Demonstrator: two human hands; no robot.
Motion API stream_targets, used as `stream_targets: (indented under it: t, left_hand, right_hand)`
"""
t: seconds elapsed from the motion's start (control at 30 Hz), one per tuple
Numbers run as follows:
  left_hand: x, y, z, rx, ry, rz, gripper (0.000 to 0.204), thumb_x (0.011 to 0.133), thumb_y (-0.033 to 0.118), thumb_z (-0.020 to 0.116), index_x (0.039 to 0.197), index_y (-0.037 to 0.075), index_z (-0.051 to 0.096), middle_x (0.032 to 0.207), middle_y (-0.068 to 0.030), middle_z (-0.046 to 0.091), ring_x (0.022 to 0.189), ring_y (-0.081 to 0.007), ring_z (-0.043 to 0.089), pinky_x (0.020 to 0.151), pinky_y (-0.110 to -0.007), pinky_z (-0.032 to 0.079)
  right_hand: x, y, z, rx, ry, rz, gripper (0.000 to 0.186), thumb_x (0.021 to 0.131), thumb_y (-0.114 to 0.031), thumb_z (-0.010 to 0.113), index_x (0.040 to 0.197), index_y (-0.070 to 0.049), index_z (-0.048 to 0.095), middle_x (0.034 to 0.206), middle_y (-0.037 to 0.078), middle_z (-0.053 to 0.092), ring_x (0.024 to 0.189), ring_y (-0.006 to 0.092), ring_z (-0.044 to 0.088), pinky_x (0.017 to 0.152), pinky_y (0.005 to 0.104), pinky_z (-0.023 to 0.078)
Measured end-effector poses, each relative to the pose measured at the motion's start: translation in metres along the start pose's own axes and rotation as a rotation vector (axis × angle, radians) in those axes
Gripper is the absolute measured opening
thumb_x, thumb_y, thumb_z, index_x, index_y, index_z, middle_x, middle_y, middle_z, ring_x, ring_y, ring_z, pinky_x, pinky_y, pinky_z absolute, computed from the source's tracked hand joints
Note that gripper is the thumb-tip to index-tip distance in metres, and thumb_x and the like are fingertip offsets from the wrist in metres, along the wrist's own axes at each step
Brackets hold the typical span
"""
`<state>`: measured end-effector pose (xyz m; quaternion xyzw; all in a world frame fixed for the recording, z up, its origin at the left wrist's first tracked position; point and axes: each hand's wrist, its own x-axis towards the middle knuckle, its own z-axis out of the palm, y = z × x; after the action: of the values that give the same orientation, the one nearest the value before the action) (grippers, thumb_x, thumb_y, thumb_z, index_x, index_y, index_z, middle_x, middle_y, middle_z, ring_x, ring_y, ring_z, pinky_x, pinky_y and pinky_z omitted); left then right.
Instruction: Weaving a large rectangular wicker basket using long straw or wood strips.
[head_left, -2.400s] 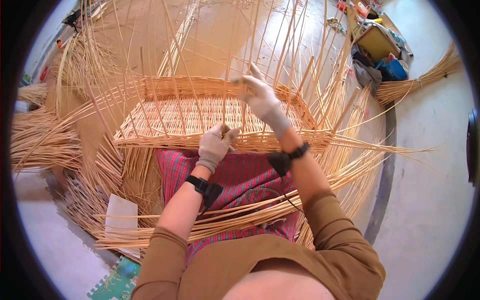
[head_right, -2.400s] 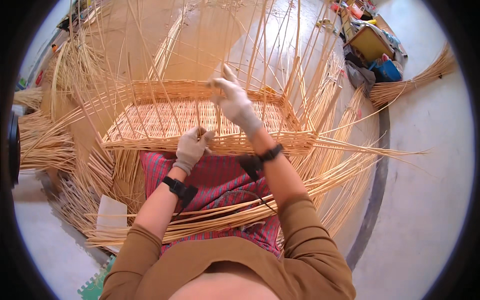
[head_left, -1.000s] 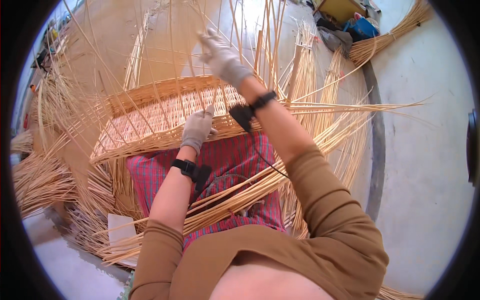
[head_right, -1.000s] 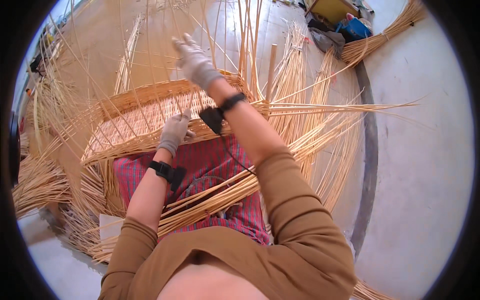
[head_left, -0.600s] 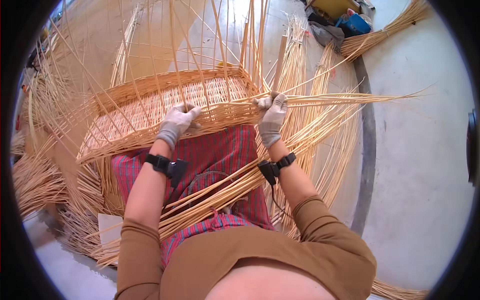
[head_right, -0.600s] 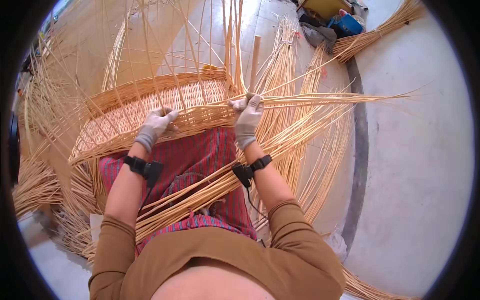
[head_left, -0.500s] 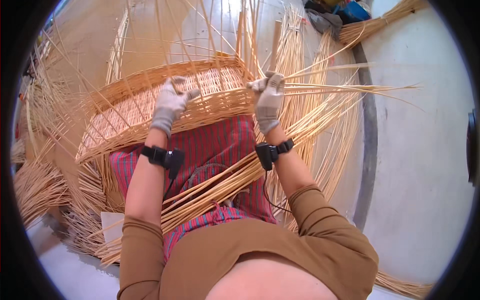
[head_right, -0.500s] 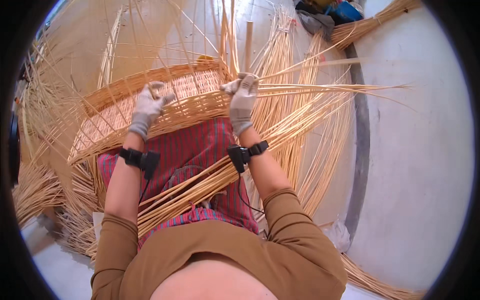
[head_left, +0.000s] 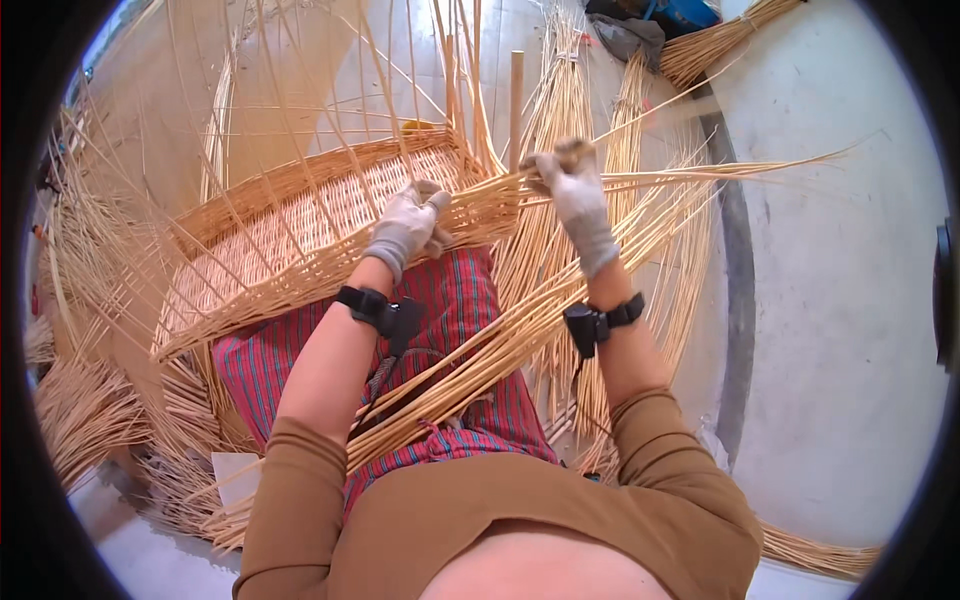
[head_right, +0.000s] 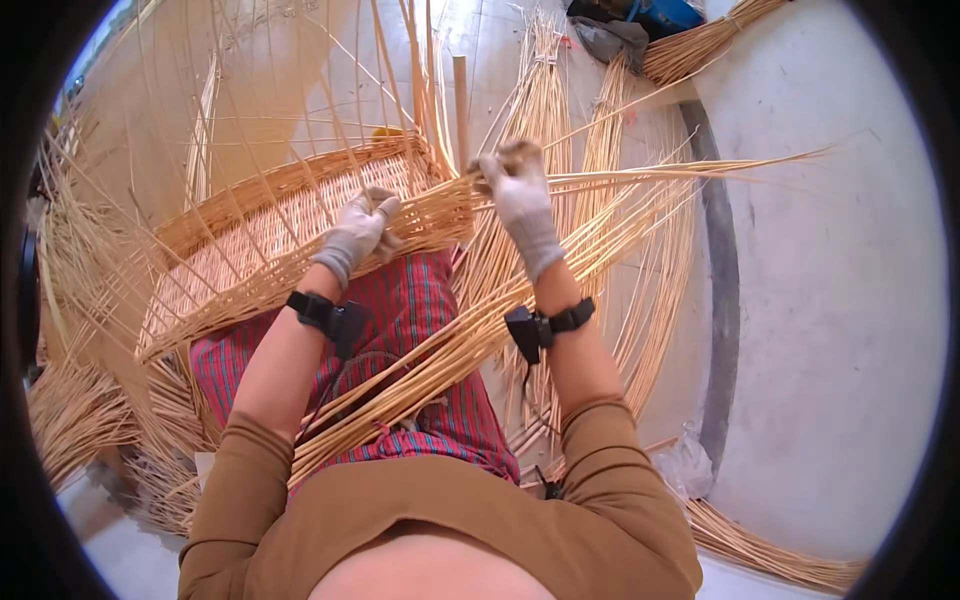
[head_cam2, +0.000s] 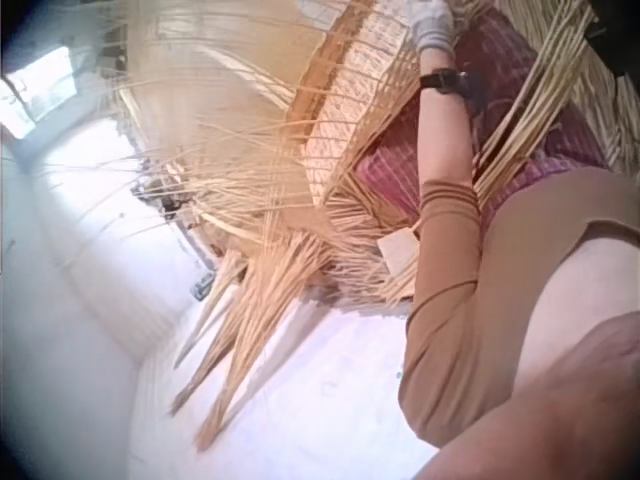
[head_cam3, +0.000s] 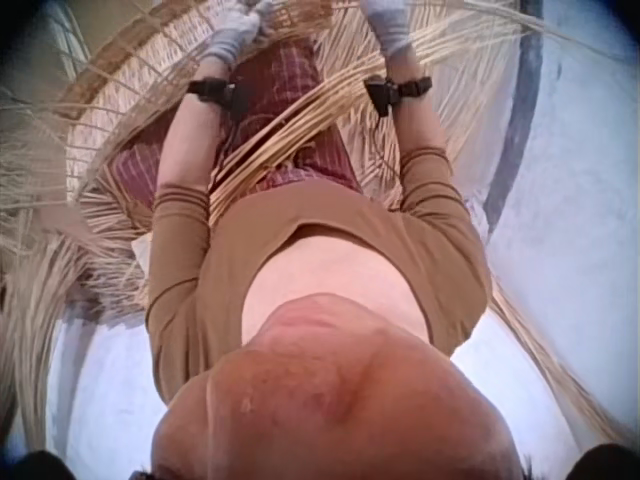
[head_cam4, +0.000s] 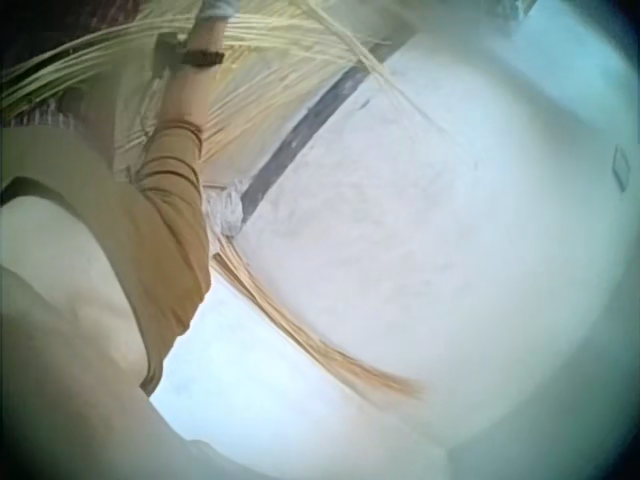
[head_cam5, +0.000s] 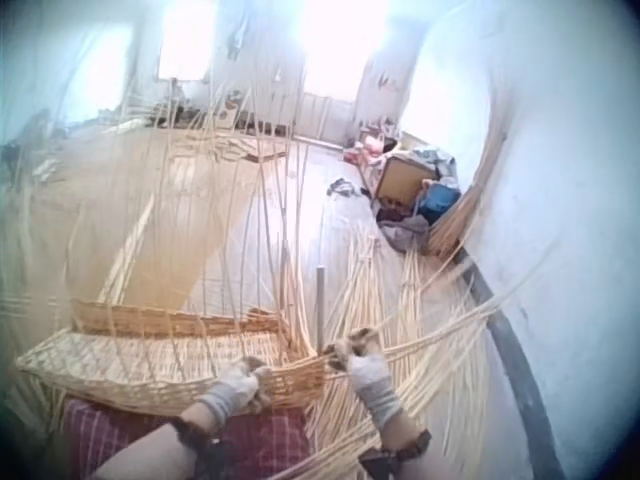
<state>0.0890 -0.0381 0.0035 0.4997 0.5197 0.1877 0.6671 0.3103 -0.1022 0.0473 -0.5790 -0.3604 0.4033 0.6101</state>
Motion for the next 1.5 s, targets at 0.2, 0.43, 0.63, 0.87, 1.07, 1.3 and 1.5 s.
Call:
stream_targets:
  t: [0.2,0.43,0.63,0.87,1.07,1.3,1.5]
  left_hand:
    - [0.041,-0.041,0.010,0.218,0.458,0.262,0.037,0.101,0.037,0.056,0.107,0.004,0.069,0.089,-0.0178,0.072,0.091,-0.0300,0.072,0.079,-0.042,0.053]
    - [0.062,-0.039,0.002,0.093,0.290,0.122,0.032,0.096,0.035,0.064,0.091,0.004,0.068,0.075,-0.0067,0.065,0.070,-0.0191,0.060,0.071,-0.036,0.050]
    - [0.034,-0.017,0.006,0.090,0.291,0.139,0.028,0.089,0.031,0.074,0.085,0.005,0.066,0.073,-0.0037,0.063,0.064,-0.0149,0.056,0.062,-0.035,0.048]
    - [-0.026,-0.005,-0.008,-0.140,0.064,0.240,0.053,0.099,0.016,0.061,0.147,0.009,0.038,0.111,-0.0153,0.066,0.062,-0.0164,0.064,0.053,-0.032,0.055]
    - [-0.217,-0.085,-0.185,-0.195,0.158,0.341,0.044,0.103,0.016,0.057,0.144,0.006,0.046,0.128,-0.0183,0.061,0.090,-0.0169,0.069,0.077,-0.033,0.060]
    - [-0.401,-0.238,-0.284,1.072,0.515,0.146,0.031,0.090,0.025,0.071,0.118,0.014,0.067,0.113,-0.0116,0.069,0.095,-0.0310,0.066,0.094,-0.039,0.050]
    - [-0.369,-0.250,-0.254,0.889,0.771,0.203,0.014,0.081,0.020,0.073,0.094,0.014,0.073,0.090,-0.0107,0.072,0.086,-0.0317,0.067,0.085,-0.041,0.049]
  right_hand:
    - [0.110,-0.041,0.142,-0.841,-0.262,-1.124,0.053,0.093,-0.015,0.067,0.144,-0.014,0.049,0.127,0.017,0.062,0.103,0.0238,0.066,0.092,0.0347,0.055]
    - [0.086,0.017,0.114,0.084,0.030,-0.673,0.049,0.097,-0.005,0.058,0.144,-0.012,0.044,0.101,0.006,0.065,0.087,0.0145,0.063,0.079,0.0278,0.056]
    - [-0.017,0.031,-0.022,-0.009,0.125,-0.060,0.016,0.104,-0.011,0.051,0.118,-0.005,0.056,0.091,0.009,0.069,0.066,0.0149,0.066,0.055,0.0266,0.056]
    - [-0.010,0.031,0.062,-1.033,-0.235,-0.375,0.041,0.095,-0.033,0.065,0.128,-0.009,0.062,0.118,0.021,0.068,0.107,0.0360,0.068,0.091,0.0449,0.055]
    - [-0.081,0.038,0.086,-0.873,-0.220,-0.475,0.045,0.095,-0.023,0.065,0.135,-0.004,0.055,0.126,0.022,0.063,0.118,0.0366,0.061,0.100,0.0425,0.049]
    - [-0.205,0.048,0.169,-0.651,-1.170,-0.309,0.020,0.094,-0.008,0.065,0.113,-0.005,0.069,0.099,0.012,0.072,0.098,0.0233,0.069,0.087,0.0335,0.054]
    - [-0.255,0.058,0.226,-0.122,-1.516,0.392,0.034,0.102,-0.025,0.057,0.129,-0.004,0.058,0.109,0.011,0.070,0.100,0.0188,0.068,0.088,0.0337,0.054]
